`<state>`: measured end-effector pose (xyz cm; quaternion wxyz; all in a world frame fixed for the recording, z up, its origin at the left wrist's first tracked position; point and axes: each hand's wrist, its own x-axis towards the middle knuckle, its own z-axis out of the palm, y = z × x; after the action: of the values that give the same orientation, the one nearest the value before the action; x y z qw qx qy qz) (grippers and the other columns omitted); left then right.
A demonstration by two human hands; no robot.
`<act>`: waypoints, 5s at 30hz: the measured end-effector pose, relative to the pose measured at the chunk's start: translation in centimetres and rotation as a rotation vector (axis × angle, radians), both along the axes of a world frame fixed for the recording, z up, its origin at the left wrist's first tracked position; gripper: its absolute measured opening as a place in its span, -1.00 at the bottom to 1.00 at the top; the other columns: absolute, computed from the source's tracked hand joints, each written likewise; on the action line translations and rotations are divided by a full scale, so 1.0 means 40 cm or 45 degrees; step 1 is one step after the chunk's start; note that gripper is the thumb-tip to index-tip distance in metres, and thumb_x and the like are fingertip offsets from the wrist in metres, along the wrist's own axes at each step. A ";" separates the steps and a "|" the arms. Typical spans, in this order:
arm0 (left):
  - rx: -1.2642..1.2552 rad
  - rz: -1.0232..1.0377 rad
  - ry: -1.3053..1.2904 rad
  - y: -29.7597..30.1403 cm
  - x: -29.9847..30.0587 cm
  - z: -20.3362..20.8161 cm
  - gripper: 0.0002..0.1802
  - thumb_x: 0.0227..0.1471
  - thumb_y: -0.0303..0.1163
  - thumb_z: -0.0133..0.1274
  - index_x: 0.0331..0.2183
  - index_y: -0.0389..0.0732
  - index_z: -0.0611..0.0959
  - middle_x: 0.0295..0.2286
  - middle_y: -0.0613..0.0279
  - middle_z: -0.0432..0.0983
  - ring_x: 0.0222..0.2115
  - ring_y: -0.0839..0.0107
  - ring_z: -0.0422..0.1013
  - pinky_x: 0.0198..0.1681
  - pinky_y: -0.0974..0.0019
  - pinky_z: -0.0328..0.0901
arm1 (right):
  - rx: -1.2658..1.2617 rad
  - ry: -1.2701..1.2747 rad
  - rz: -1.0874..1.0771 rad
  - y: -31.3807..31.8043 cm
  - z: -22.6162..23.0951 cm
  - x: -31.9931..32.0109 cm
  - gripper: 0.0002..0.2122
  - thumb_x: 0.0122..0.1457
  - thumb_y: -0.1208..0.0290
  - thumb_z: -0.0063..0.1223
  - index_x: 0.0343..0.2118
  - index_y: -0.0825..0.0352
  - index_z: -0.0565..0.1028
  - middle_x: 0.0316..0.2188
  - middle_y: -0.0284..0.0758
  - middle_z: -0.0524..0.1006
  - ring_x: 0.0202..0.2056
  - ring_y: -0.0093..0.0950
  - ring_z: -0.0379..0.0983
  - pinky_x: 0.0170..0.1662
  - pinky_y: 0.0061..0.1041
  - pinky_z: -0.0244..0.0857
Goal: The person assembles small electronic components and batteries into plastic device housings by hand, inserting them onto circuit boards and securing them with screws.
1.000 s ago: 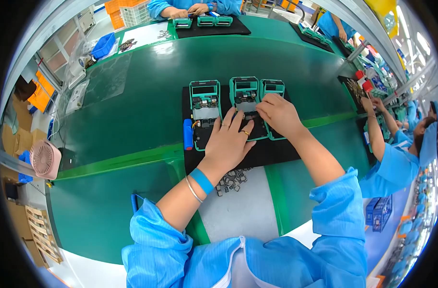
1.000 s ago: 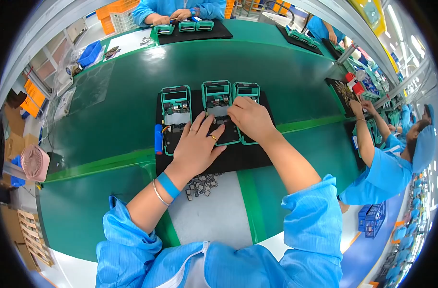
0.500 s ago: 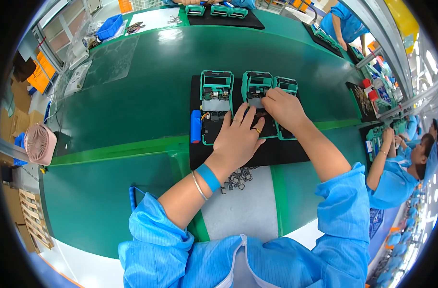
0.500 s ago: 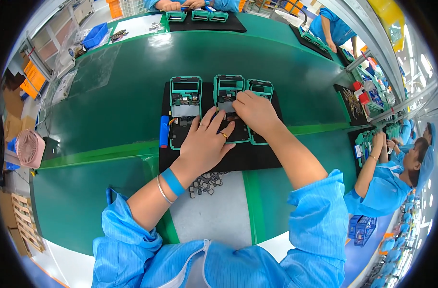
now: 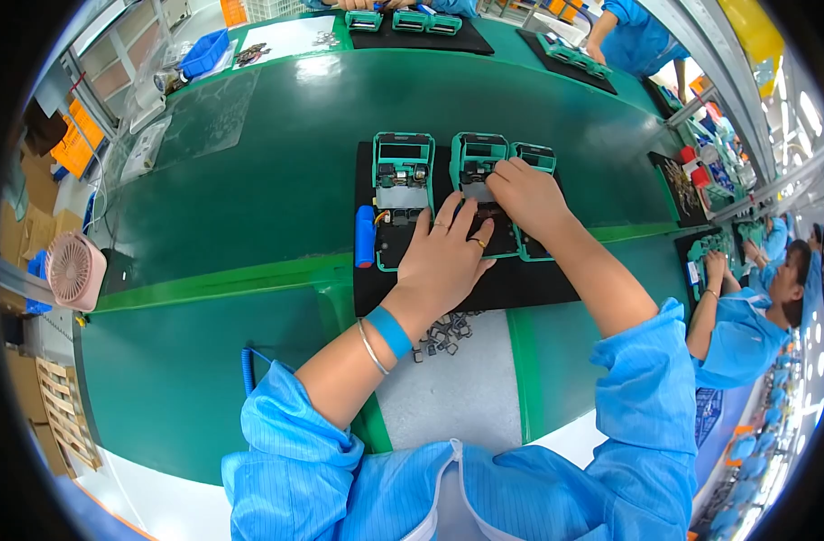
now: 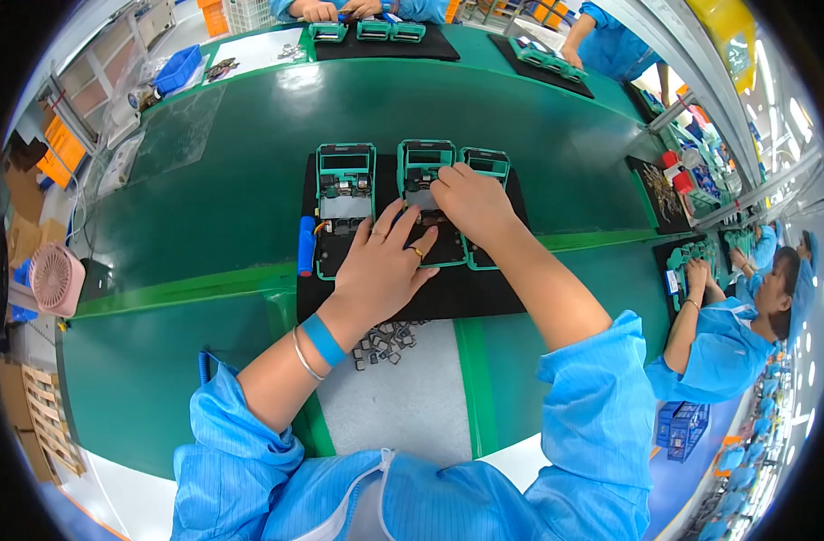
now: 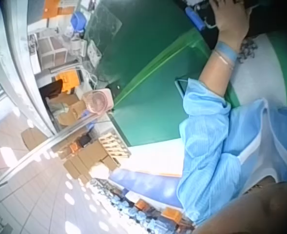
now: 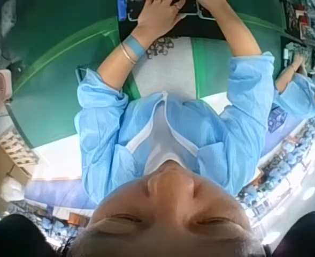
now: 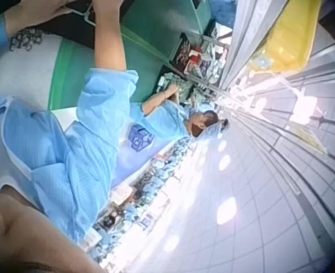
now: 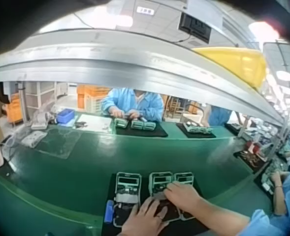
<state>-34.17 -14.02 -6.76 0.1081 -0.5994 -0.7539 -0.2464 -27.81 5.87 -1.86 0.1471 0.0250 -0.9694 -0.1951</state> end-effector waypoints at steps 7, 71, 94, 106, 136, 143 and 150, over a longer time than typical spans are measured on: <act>0.000 -0.004 0.005 0.002 0.005 0.005 -0.45 0.09 -0.05 0.12 0.08 -0.05 0.56 0.16 0.06 0.28 0.27 0.07 0.07 0.21 -0.10 0.15 | 0.116 0.019 -0.140 -0.010 0.029 -0.016 -0.86 -0.04 0.45 0.14 -0.37 0.24 0.49 -0.36 -0.38 0.46 -0.19 -0.43 0.45 -0.36 -0.50 0.47; 0.087 -0.160 -0.266 0.156 0.063 0.051 -0.47 0.01 -0.20 0.24 -0.05 -0.22 0.45 0.08 -0.21 0.23 -0.05 -0.25 0.37 0.05 -0.04 0.30 | -0.333 0.323 -0.018 0.091 0.007 0.203 -0.87 -0.07 0.53 0.22 -0.41 0.28 0.55 -0.44 -0.38 0.43 -0.32 -0.40 0.46 -0.36 -0.41 0.41; 0.202 -0.155 -0.235 0.160 0.060 0.033 -0.48 -0.03 -0.20 0.28 -0.10 -0.19 0.45 0.07 -0.22 0.26 -0.04 -0.24 0.37 0.06 -0.01 0.30 | 0.057 0.149 -0.005 0.120 0.008 0.152 -0.93 -0.12 0.42 0.13 -0.54 0.19 0.47 -0.43 -0.43 0.39 -0.28 -0.47 0.41 -0.41 -0.54 0.38; 0.071 -0.169 -0.257 0.162 0.064 0.061 -0.48 -0.01 -0.18 0.24 -0.07 -0.23 0.46 0.08 -0.23 0.25 0.04 -0.13 0.33 0.13 0.01 0.22 | 0.040 0.154 -0.032 0.135 -0.003 0.154 -0.95 -0.09 0.40 0.11 -0.52 0.18 0.49 -0.50 -0.47 0.46 -0.30 -0.48 0.42 -0.36 -0.50 0.39; 0.100 -0.131 -0.219 0.167 0.066 0.055 -0.48 0.00 -0.15 0.25 -0.07 -0.18 0.48 0.08 -0.18 0.25 -0.02 -0.22 0.36 0.06 -0.03 0.30 | -0.003 0.237 -0.245 0.108 -0.002 0.152 -0.90 -0.04 0.43 0.12 -0.42 0.21 0.48 -0.37 -0.40 0.42 -0.26 -0.40 0.41 -0.25 -0.39 0.31; 0.097 -0.150 -0.227 0.161 0.064 0.051 -0.46 0.00 -0.14 0.25 -0.05 -0.18 0.46 0.09 -0.21 0.24 -0.04 -0.23 0.38 0.02 -0.04 0.32 | -0.263 0.244 -0.528 0.088 -0.006 0.141 -0.83 0.03 0.39 0.13 -0.30 0.23 0.46 -0.31 -0.31 0.52 -0.18 -0.29 0.51 -0.23 -0.25 0.43; 0.017 -0.061 -0.056 0.168 0.082 0.046 -0.06 0.15 0.06 0.05 0.26 -0.44 0.14 0.24 -0.25 0.08 0.25 -0.07 0.11 0.25 0.00 0.10 | -0.704 0.216 -0.967 0.069 -0.034 0.242 -0.82 0.22 0.26 0.00 -0.31 0.29 0.43 -0.47 -0.14 0.61 -0.34 -0.10 0.58 -0.27 -0.11 0.45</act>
<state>-30.90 -7.29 -4.91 0.0896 -0.6108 -0.7399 -0.2672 -18.12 8.64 -3.20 0.1452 -0.3870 -0.9101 0.0288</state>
